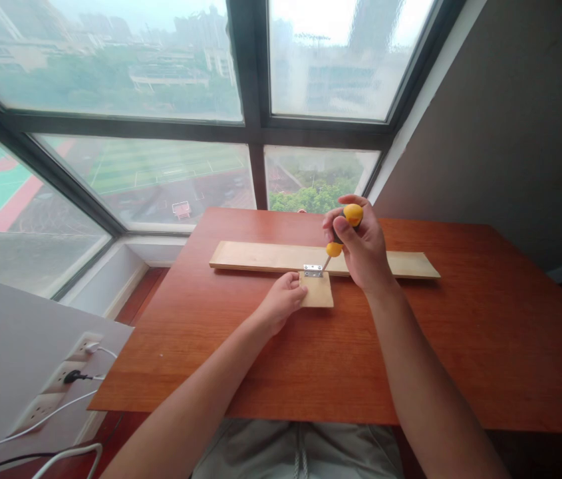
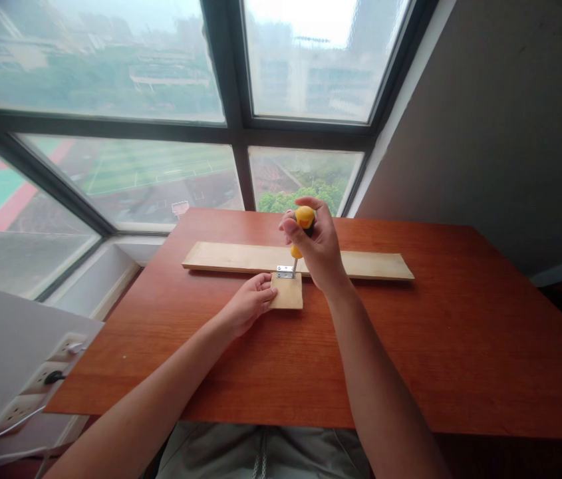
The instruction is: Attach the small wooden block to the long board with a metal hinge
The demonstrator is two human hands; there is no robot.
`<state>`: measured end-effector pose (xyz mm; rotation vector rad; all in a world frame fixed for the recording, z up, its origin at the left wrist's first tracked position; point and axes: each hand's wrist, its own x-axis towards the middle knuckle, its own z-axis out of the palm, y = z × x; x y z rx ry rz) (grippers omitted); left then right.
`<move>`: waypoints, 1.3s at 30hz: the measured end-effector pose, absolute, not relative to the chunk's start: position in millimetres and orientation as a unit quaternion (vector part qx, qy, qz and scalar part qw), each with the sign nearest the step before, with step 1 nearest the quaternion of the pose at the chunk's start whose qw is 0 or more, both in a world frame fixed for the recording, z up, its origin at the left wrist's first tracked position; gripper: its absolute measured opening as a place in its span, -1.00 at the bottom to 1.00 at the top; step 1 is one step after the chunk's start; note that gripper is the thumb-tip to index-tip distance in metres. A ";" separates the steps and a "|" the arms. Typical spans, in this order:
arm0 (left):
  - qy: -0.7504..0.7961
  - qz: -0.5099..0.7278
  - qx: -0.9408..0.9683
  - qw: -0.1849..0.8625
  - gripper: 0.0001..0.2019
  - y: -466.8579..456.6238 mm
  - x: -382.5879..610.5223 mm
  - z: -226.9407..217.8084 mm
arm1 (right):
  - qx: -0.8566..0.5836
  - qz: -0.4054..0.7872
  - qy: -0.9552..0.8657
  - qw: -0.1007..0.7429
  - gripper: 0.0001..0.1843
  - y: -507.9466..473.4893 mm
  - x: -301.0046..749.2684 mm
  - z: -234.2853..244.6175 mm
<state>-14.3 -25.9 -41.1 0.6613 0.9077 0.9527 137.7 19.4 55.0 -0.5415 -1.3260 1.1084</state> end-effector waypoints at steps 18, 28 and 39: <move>0.417 0.437 0.302 0.737 -0.71 -25.6 -13.1 -41.2 | -0.220 0.511 -0.581 0.594 -0.62 16.5 140.6 57.9; 0.419 0.439 0.299 0.737 -0.71 -25.9 -13.4 -39.5 | -0.215 0.504 -0.583 0.599 -0.63 15.0 140.6 58.1; 0.406 0.439 0.309 0.740 -0.70 -25.5 -14.7 -44.8 | -0.226 0.487 -0.590 0.604 -0.67 14.6 140.8 56.2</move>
